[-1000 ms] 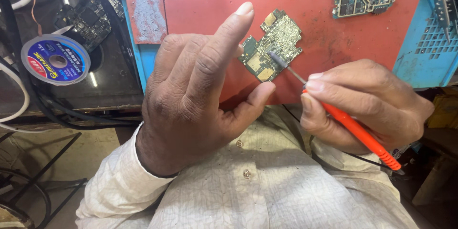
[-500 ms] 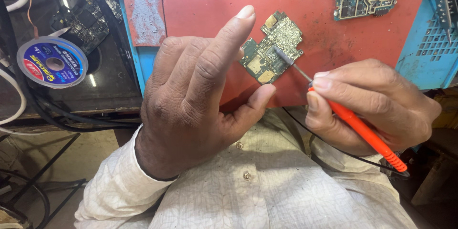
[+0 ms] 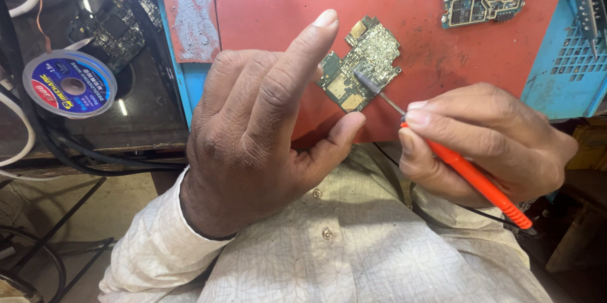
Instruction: The person holds a phone motherboard steady on a red work mat with one hand while using a soldering iron with the other, touching the iron tip to points on the board and repositioning the board to solder different areas. At the end they set the iron down and move the board aside on the bench.
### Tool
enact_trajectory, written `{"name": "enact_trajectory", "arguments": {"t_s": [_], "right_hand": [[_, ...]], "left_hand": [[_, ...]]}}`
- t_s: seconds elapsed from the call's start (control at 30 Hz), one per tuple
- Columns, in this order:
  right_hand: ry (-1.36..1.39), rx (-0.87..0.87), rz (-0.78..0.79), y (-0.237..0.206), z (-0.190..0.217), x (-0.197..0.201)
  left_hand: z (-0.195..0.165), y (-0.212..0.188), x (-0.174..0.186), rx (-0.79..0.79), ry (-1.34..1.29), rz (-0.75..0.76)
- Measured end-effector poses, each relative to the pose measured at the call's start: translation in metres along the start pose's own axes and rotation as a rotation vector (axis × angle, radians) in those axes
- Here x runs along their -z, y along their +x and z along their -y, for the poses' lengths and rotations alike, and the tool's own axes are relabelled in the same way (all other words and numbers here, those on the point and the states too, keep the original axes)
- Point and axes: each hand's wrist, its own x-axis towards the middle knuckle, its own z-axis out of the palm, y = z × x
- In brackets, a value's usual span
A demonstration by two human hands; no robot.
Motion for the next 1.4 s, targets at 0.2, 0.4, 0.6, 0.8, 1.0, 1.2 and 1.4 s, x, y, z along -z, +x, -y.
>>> {"name": "enact_trajectory", "arguments": {"t_s": [0.2, 0.4, 0.6, 0.8, 1.0, 1.2, 1.4], "right_hand": [[0.004, -0.025, -0.001, 0.006, 0.002, 0.001], [-0.018, -0.047, -0.011, 0.011, 0.004, 0.001], [-0.012, -0.049, -0.021, 0.008, 0.004, 0.000], [-0.002, -0.049, -0.038, -0.002, 0.002, 0.001], [0.010, -0.006, -0.071, -0.005, 0.000, 0.000], [-0.009, 0.003, -0.087, 0.002, 0.003, 0.000], [-0.022, 0.026, -0.108, 0.001, 0.001, -0.001]], "left_hand": [[0.000, 0.000, -0.001, -0.001, 0.003, -0.002], [0.000, 0.000, 0.000, -0.001, 0.009, -0.001], [0.000, 0.000, -0.001, 0.002, 0.012, -0.004], [0.000, 0.001, -0.001, -0.004, 0.012, -0.008], [0.000, 0.001, 0.000, -0.002, 0.013, -0.003], [0.000, 0.000, -0.001, -0.004, 0.018, -0.011], [0.000, 0.000, -0.001, -0.002, 0.014, -0.008]]}}
